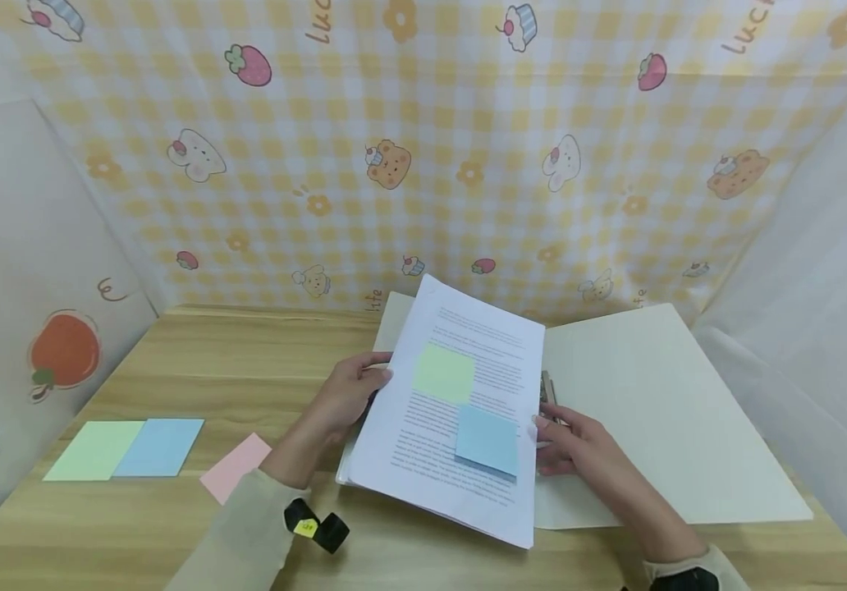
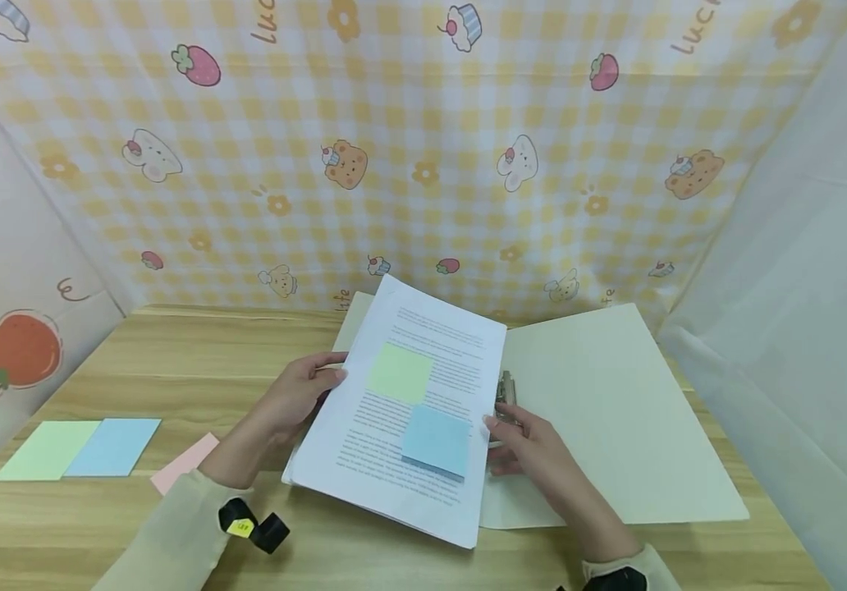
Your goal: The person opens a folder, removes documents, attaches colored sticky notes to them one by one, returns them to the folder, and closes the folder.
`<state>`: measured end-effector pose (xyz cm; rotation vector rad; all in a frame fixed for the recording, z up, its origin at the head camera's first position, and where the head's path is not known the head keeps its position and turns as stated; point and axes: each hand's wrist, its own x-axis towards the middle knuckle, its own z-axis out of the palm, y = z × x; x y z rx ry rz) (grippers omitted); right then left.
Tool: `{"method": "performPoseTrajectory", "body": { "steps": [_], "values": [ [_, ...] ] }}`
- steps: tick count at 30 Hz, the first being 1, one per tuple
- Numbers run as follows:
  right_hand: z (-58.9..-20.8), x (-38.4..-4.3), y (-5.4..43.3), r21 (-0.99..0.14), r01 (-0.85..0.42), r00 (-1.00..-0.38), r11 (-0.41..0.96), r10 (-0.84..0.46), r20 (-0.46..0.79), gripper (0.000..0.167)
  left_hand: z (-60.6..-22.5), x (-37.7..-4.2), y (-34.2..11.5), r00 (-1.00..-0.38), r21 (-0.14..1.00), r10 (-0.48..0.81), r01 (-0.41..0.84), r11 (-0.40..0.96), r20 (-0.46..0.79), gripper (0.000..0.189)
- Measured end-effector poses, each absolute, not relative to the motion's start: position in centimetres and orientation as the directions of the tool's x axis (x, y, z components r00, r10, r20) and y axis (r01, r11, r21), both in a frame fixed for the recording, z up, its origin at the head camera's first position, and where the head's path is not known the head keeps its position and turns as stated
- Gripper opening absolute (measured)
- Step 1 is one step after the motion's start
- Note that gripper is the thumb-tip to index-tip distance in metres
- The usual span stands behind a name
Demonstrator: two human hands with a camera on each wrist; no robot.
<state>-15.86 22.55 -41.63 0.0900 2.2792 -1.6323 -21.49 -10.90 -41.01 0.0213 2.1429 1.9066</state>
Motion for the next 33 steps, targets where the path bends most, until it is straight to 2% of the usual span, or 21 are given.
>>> {"method": "performPoseTrajectory", "body": {
  "steps": [3,7,12,15,17,19,21,23,26,29,33],
  "values": [
    [-42.1,-16.1,22.9,-0.93,0.254,-0.931,0.266,-0.194,-0.309,0.069,-40.8,-21.2,-10.7,-0.96,0.979,0.217,-0.152,0.134,-0.178,0.042],
    [-42.3,-16.1,23.1,-0.939,0.259,-0.934,0.226,-0.189,-0.304,0.061,-40.6,-21.0,-10.5,-0.957,0.979,0.235,-0.139,0.147,-0.171,0.042],
    [-41.9,-16.3,23.7,-0.943,0.275,-0.939,0.189,-0.157,-0.305,0.054,-40.5,-20.9,-10.4,-0.963,0.969,0.205,-0.131,0.212,-0.175,0.04],
    [-41.8,-16.4,24.4,-0.945,0.278,-0.94,0.172,-0.152,-0.305,0.055,-40.1,-20.8,-10.6,-0.977,0.957,0.168,-0.084,0.276,-0.134,0.035],
    [-41.7,-16.5,24.8,-0.946,0.275,-0.943,0.171,-0.146,-0.3,0.055,-39.8,-20.8,-10.8,-0.992,0.925,0.111,-0.012,0.38,-0.058,0.032],
    [-41.6,-16.6,25.2,-0.949,0.265,-0.946,0.172,-0.145,-0.29,0.056,-39.6,-20.7,-11.0,-0.999,0.848,0.034,0.045,0.529,0.032,0.032],
    [-41.6,-16.6,25.6,-0.953,0.252,-0.95,0.17,-0.145,-0.277,0.056,-39.5,-20.7,-11.2,-0.996,0.752,-0.046,0.031,0.659,0.081,0.037],
    [-41.7,-16.7,25.9,-0.956,0.244,-0.951,0.164,-0.15,-0.269,0.056,-39.5,-20.7,-11.3,-0.993,0.682,-0.09,-0.015,0.731,0.075,0.047],
    [-41.7,-16.8,26.2,-0.956,0.247,-0.951,0.162,-0.15,-0.271,0.056,-39.9,-20.8,-11.5,-0.998,0.698,-0.054,-0.055,0.714,-0.023,0.056],
    [-41.7,-16.8,26.4,-0.95,0.252,-0.949,0.183,-0.144,-0.28,0.056,-40.3,-21.1,-11.8,-0.995,0.767,0.027,-0.059,0.639,-0.099,0.048],
    [-41.7,-16.9,26.7,-0.943,0.254,-0.95,0.214,-0.128,-0.285,0.055,-40.3,-21.5,-12.3,-0.986,0.841,0.11,-0.047,0.54,-0.126,0.04]
  ]
}}
